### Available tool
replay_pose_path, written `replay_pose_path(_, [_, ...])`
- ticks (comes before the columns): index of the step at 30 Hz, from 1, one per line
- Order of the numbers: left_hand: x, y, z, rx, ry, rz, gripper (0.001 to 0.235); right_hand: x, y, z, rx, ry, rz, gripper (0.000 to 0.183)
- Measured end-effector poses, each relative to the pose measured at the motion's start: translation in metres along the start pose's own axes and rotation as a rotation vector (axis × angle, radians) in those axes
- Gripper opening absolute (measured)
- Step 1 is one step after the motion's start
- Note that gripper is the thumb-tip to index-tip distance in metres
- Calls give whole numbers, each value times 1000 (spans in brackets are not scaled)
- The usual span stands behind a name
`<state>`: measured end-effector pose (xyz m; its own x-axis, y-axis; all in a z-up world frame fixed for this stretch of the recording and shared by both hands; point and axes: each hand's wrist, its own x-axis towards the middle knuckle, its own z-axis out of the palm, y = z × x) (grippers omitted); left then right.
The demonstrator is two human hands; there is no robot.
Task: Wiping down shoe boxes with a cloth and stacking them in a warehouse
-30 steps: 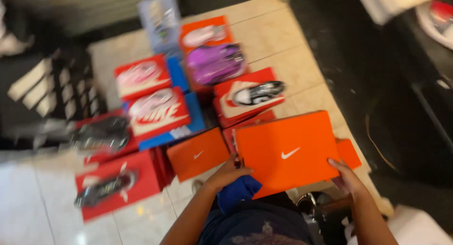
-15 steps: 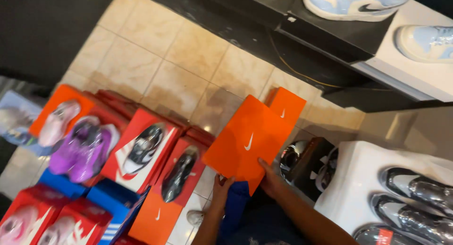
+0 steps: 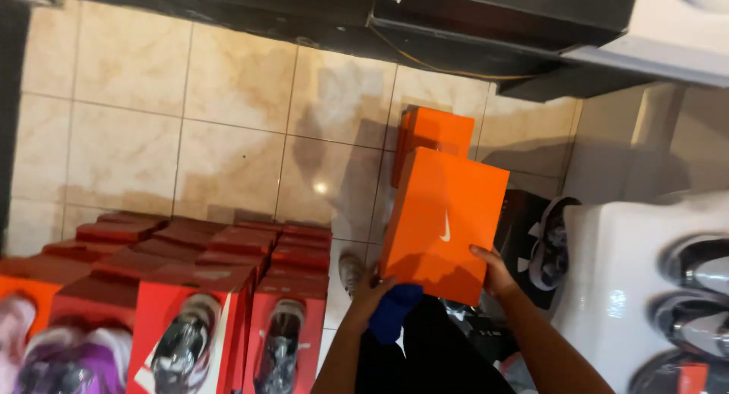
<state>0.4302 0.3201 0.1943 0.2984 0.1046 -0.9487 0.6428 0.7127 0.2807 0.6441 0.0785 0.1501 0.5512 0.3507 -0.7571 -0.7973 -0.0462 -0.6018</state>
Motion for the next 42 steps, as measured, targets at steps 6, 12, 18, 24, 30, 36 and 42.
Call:
replay_pose_path(6, [79, 22, 27, 203, -192, 185, 124, 77, 57, -49, 48, 279, 57, 83])
replay_pose_path(12, [189, 26, 61, 144, -197, 221, 124, 168, 30, -47, -11, 245, 32, 86])
replay_pose_path(18, [257, 32, 85, 164, -148, 278, 119, 260, 38, -93, -41, 267, -104, 84])
replay_pose_path(24, [298, 47, 103, 207, -193, 287, 120, 309, 24, -105, -191, 207, -216, 74])
replay_pose_path(30, [327, 41, 104, 373, -52, 311, 92, 338, 32, -111, -335, 224, -160, 72])
replay_pose_path(36, [338, 47, 107, 481, -11, 239, 100, 335, 40, -110, -253, 297, -60, 81])
replay_pose_path(42, [326, 76, 105, 581, -90, 243, 109, 328, 33, -102, -30, 251, 50, 60])
